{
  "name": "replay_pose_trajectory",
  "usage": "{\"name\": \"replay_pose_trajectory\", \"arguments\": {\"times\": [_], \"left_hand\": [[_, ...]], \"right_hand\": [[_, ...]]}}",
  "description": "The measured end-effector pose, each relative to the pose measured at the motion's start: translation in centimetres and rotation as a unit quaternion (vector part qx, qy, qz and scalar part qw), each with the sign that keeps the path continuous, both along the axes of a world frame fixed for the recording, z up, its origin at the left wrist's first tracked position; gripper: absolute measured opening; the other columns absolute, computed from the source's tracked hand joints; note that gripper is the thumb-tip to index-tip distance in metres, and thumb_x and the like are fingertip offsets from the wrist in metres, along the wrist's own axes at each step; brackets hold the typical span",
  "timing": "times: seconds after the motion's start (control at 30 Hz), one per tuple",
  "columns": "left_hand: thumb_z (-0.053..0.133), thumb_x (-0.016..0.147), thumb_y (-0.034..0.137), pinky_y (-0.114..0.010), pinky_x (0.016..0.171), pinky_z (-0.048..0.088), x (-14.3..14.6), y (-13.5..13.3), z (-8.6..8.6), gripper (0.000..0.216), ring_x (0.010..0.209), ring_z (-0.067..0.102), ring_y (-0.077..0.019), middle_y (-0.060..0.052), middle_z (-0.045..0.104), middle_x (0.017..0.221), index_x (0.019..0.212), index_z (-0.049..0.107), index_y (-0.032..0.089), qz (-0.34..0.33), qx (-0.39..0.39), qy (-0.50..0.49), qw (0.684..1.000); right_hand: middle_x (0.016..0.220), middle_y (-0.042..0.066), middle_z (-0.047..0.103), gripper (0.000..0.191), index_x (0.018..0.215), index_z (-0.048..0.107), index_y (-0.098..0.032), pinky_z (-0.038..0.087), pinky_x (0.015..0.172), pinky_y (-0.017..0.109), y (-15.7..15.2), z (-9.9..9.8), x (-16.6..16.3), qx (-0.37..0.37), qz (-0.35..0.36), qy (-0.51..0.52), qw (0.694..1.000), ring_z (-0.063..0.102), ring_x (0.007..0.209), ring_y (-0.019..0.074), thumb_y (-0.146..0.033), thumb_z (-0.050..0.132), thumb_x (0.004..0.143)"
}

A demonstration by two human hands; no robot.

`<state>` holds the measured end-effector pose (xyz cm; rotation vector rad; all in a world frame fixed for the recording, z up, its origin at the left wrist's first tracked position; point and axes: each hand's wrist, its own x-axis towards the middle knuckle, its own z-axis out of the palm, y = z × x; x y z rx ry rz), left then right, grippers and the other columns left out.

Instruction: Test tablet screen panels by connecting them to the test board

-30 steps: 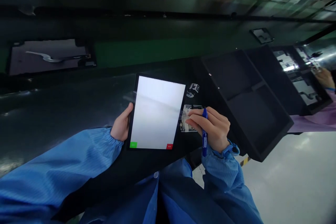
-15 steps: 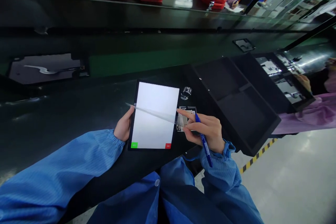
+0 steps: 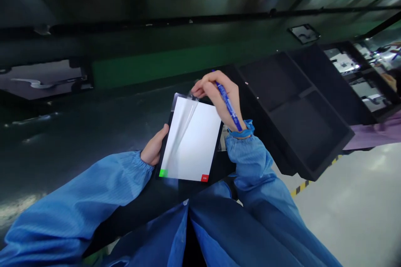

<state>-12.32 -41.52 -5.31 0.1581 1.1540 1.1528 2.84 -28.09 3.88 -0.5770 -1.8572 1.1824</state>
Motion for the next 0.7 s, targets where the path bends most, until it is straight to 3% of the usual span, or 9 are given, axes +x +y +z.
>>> {"name": "replay_pose_trajectory", "arguments": {"times": [0.03,0.13,0.23,0.37,0.5,0.7], "left_hand": [[0.058,0.096,0.048,-0.033,0.081,0.062,-0.1,0.0,0.1,0.043,0.093,0.076,-0.0285,-0.013,0.079,0.106,0.114,0.074,0.012,-0.003,0.003,-0.016,1.000],[0.048,0.101,0.045,-0.031,0.077,0.063,-0.2,0.3,0.7,0.045,0.087,0.077,-0.0259,-0.014,0.079,0.098,0.117,0.072,0.011,0.007,-0.024,-0.056,0.998],[0.041,0.104,0.040,-0.036,0.080,0.064,-0.1,0.6,1.5,0.045,0.082,0.077,-0.0260,-0.013,0.079,0.091,0.121,0.070,0.010,0.028,-0.054,-0.082,0.995],[0.039,0.105,0.039,-0.037,0.082,0.064,0.1,0.7,1.9,0.045,0.077,0.077,-0.0244,-0.009,0.079,0.083,0.124,0.069,0.012,0.055,-0.061,-0.102,0.991],[0.038,0.105,0.040,-0.037,0.086,0.063,0.4,0.3,2.1,0.047,0.080,0.077,-0.0245,-0.010,0.079,0.086,0.128,0.066,0.009,0.069,-0.052,-0.109,0.990],[0.042,0.104,0.038,-0.039,0.083,0.064,0.4,0.1,2.1,0.045,0.085,0.077,-0.0269,-0.012,0.079,0.093,0.131,0.065,0.011,0.076,-0.054,-0.105,0.990]], "right_hand": [[0.098,0.004,0.072,0.009,0.100,0.060,-0.021,0.061,0.091,0.034,0.4,-0.5,0.8,-0.016,0.019,0.004,1.000,0.073,0.093,0.0157,-0.029,0.060,0.096],[0.123,0.008,0.068,0.051,0.125,0.051,-0.023,0.053,0.109,0.041,1.5,-2.4,3.6,0.004,0.049,-0.057,0.997,0.068,0.117,0.0211,-0.038,0.077,0.084],[0.133,0.010,0.063,0.076,0.138,0.043,-0.026,0.051,0.111,0.047,2.4,-4.5,5.2,0.059,0.027,-0.110,0.992,0.064,0.124,0.0262,-0.049,0.082,0.077],[0.136,0.011,0.061,0.079,0.146,0.038,-0.028,0.051,0.109,0.050,3.1,-6.4,5.2,0.070,0.028,-0.115,0.991,0.062,0.125,0.0275,-0.058,0.073,0.082],[0.132,0.011,0.063,0.073,0.148,0.035,-0.028,0.055,0.101,0.048,3.4,-6.8,4.7,0.045,-0.014,-0.117,0.992,0.065,0.119,0.0265,-0.069,0.054,0.091],[0.113,0.008,0.069,0.055,0.133,0.043,-0.025,0.058,0.091,0.041,3.3,-7.1,4.7,0.035,-0.043,-0.063,0.996,0.071,0.103,0.0224,-0.067,0.038,0.098]]}}
